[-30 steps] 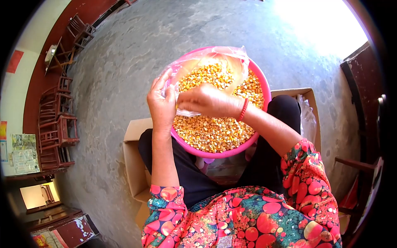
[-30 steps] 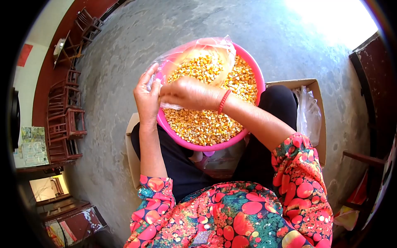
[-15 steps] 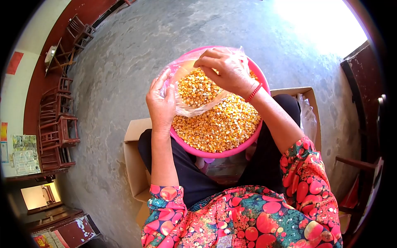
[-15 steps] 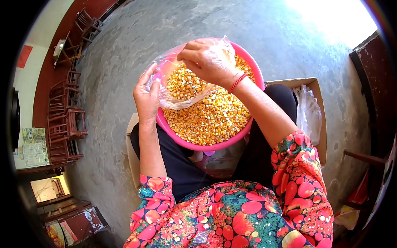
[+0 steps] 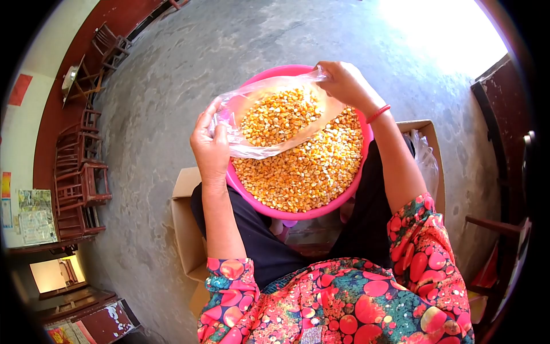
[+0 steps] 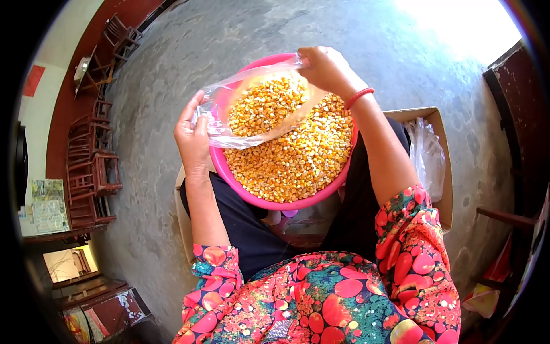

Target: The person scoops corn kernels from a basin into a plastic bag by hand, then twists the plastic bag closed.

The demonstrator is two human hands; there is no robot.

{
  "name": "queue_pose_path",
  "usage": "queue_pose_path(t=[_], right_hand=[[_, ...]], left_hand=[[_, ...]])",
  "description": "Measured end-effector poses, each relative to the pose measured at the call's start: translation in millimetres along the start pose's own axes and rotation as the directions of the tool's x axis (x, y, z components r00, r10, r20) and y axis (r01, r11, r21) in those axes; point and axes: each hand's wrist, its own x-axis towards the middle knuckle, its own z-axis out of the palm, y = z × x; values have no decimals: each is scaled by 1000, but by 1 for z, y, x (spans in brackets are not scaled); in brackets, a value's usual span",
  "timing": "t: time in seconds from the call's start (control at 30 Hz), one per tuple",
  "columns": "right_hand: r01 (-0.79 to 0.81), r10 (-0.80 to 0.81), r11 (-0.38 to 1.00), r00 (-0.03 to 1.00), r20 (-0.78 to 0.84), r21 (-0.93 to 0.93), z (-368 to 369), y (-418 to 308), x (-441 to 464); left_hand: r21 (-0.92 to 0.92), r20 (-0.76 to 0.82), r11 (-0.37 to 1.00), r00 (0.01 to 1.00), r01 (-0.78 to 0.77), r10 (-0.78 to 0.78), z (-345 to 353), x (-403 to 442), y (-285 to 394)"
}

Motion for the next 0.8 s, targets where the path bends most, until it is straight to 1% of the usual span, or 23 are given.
queue_pose_path(t=[0.03,0.07,0.1,0.17,0.23,0.3,0.33,0.37,0.43,0.47,0.5,0.57,0.6,0.67,0.7,0.77,0.8], right_hand=[[-106,71,953,989,129,284,-6,-4,0],[-95,-1,855,983,184,510,-11,-6,-1],[-96,0,855,983,184,510,-13,-8,-1],[36,-114,622,992,45,782,-14,-15,-1],[38,-87,628,996,21,778,-20,-18,-2],[33,-70,474,998,0,880,-25,-12,-1],[93,-143,370,989,-42,924,-27,-11,0],[95,-144,370,989,-44,924,-27,-11,1],[194,-37,261,981,-191,946,-26,-15,0],[227,-84,223,973,-213,948,-25,-7,3],[230,-83,223,973,-216,947,-24,-6,2],[289,-40,236,957,-287,928,-24,-17,-2],[291,-40,235,956,-290,927,-25,-24,-4],[339,-108,153,939,-325,928,-28,-36,-6],[340,-107,152,939,-327,928,-27,-38,-5],[240,-158,-71,956,-249,968,-25,-38,-5],[242,-153,-70,956,-251,968,-24,-36,-6]], left_hand=[[9,-20,1000,1000,5,-4,-1,1,-1],[37,-35,999,999,-2,3,-2,1,2],[37,-33,999,999,-2,3,-4,1,2],[50,-47,998,998,47,-45,-6,1,2],[30,-20,997,997,71,-71,-8,1,5],[9,7,996,996,93,-93,-8,2,5],[29,34,999,999,27,-28,-8,3,3],[46,62,998,997,-39,36,-7,3,3],[46,92,998,995,-53,48,-8,4,5],[45,122,997,991,-66,60,-8,5,6],[44,125,997,990,-68,62,-8,6,7],[54,127,991,985,-123,115,-8,7,6],[55,129,991,985,-125,118,-8,6,7],[23,64,988,986,-156,154,-8,4,8],[24,66,987,986,-157,155,-9,3,10],[-140,-70,989,997,-54,44,-9,1,13],[-141,-65,989,997,-52,43,-10,2,12]])
